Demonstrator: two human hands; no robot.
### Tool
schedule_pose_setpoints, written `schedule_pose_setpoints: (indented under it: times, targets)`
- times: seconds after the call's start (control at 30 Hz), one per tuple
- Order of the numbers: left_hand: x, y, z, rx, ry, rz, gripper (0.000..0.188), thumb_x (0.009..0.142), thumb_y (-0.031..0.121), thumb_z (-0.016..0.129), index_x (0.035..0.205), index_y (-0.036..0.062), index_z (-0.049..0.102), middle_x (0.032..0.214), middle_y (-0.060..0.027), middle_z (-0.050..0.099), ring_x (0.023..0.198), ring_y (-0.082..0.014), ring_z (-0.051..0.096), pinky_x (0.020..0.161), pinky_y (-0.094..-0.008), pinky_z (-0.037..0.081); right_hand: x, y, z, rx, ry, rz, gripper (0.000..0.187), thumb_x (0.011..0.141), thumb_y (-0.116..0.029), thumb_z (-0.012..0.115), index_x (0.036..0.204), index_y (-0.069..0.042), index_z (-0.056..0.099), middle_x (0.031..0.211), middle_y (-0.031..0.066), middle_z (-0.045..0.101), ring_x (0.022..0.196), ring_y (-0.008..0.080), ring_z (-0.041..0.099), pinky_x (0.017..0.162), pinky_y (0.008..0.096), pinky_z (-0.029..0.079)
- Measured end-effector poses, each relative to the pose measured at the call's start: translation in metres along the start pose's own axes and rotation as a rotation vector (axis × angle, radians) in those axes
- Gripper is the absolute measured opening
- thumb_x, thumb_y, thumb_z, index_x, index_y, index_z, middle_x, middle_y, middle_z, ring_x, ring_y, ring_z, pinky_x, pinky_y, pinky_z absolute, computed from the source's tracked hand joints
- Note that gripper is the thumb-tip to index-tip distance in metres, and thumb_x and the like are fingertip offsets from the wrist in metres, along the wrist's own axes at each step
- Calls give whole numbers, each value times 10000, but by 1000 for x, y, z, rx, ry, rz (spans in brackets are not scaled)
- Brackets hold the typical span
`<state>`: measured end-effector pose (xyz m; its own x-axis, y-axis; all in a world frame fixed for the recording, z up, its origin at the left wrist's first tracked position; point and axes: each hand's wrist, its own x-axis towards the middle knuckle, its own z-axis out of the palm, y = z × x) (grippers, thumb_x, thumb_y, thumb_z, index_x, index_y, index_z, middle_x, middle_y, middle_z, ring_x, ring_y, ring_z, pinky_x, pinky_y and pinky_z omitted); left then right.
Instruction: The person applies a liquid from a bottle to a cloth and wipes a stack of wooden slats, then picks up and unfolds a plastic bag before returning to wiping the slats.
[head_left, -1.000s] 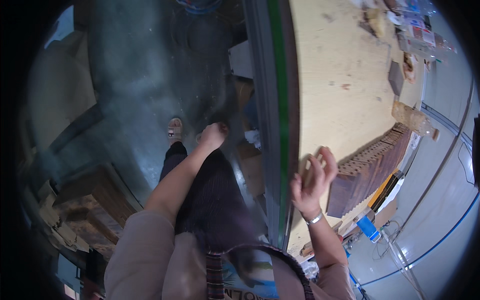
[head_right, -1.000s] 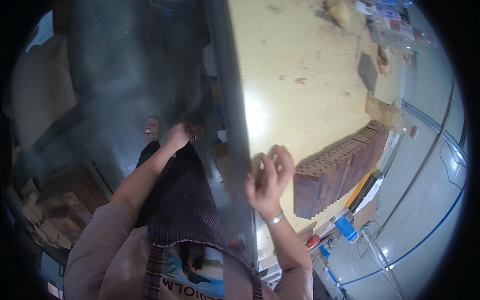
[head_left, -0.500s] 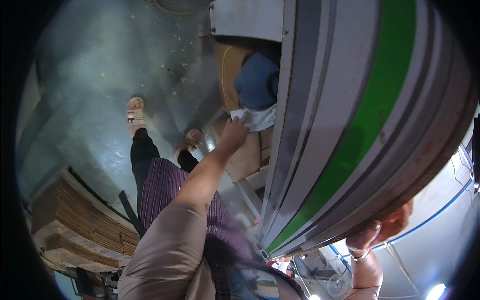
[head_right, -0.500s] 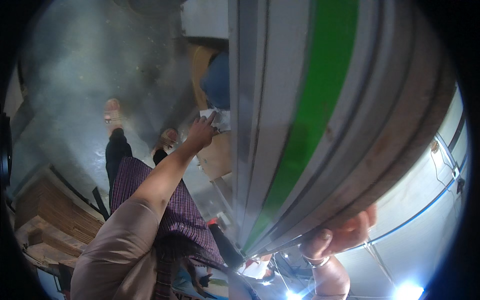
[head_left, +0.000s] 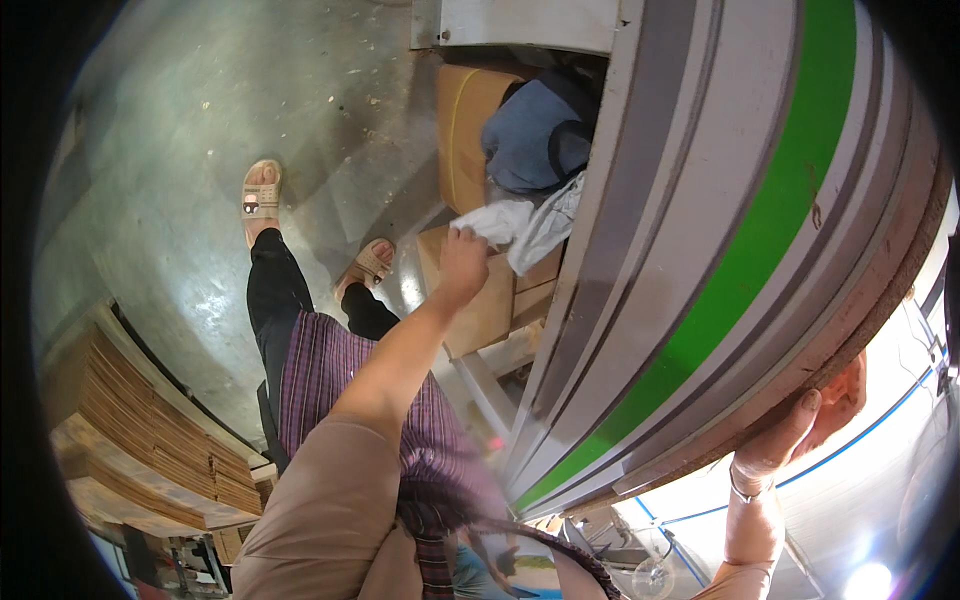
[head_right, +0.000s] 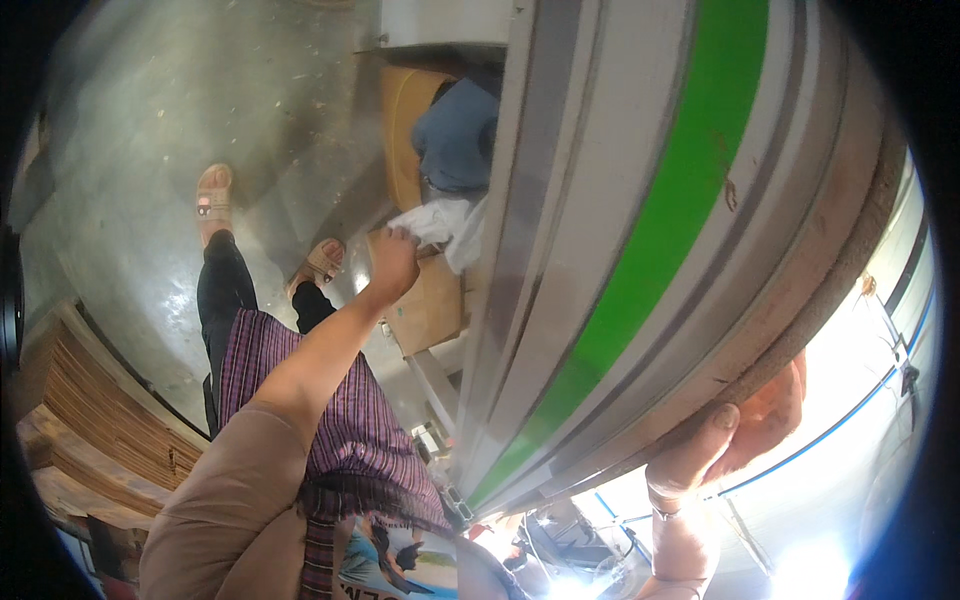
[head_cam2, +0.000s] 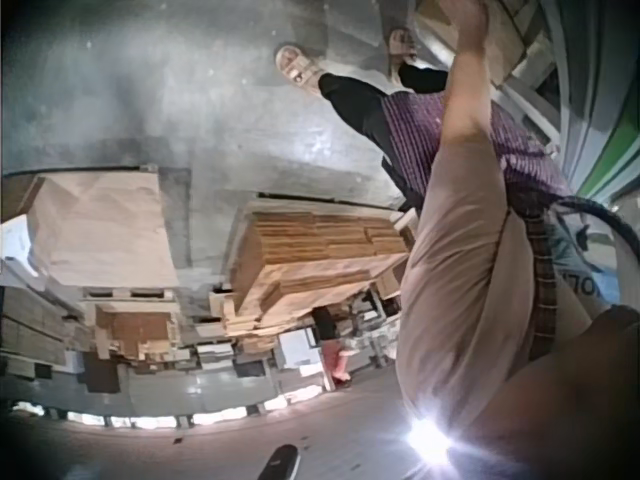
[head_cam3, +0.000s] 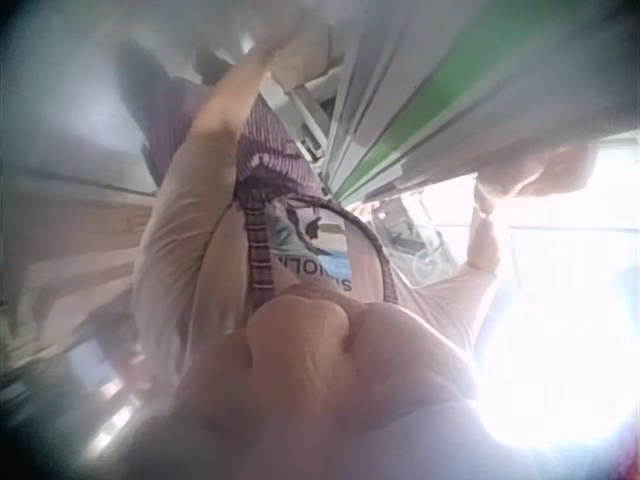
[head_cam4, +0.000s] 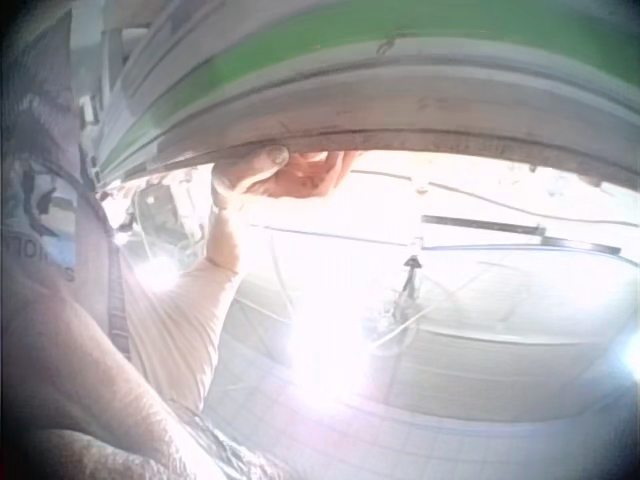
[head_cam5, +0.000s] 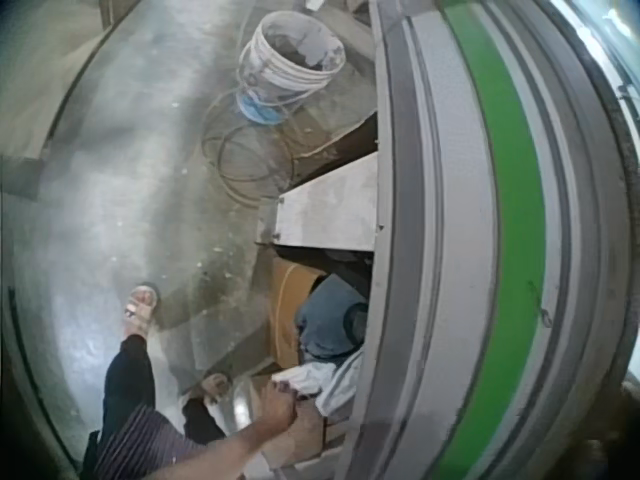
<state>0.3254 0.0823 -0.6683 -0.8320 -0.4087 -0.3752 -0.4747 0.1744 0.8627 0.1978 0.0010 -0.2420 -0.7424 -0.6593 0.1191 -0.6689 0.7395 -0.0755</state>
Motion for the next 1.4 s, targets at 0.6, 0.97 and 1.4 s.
schedule_pose_setpoints:
  times: [0.6,0.97,1.4]
  targets:
    - [119,61,91,-73,-245,162,265,826,163,588,1042,139,739,1550,-88,325,1283,-277,463,974,-487,428,-3,20,-34,-516,56,-343,665,930,-618,357,1448,-201,333,1370,189,400,1272,323,435,1018,528,396]
    - [120,61,96,-202,-133,130,178,782,211,704,912,90,713,1019,-77,686,1128,-266,569,868,-431,447,-5,26,-32,-468,84,-313,663,920,-588,374,1389,-119,370,1315,181,427,1232,279,456,1013,502,389]
    - [-22,3,26,-884,-97,-72,147,844,53,658,981,0,653,954,-59,654,960,-166,577,843,-307,440,-2,26,-20,-214,101,-187,670,909,-553,395,1319,-23,414,1251,172,459,1185,227,481,1007,471,380]
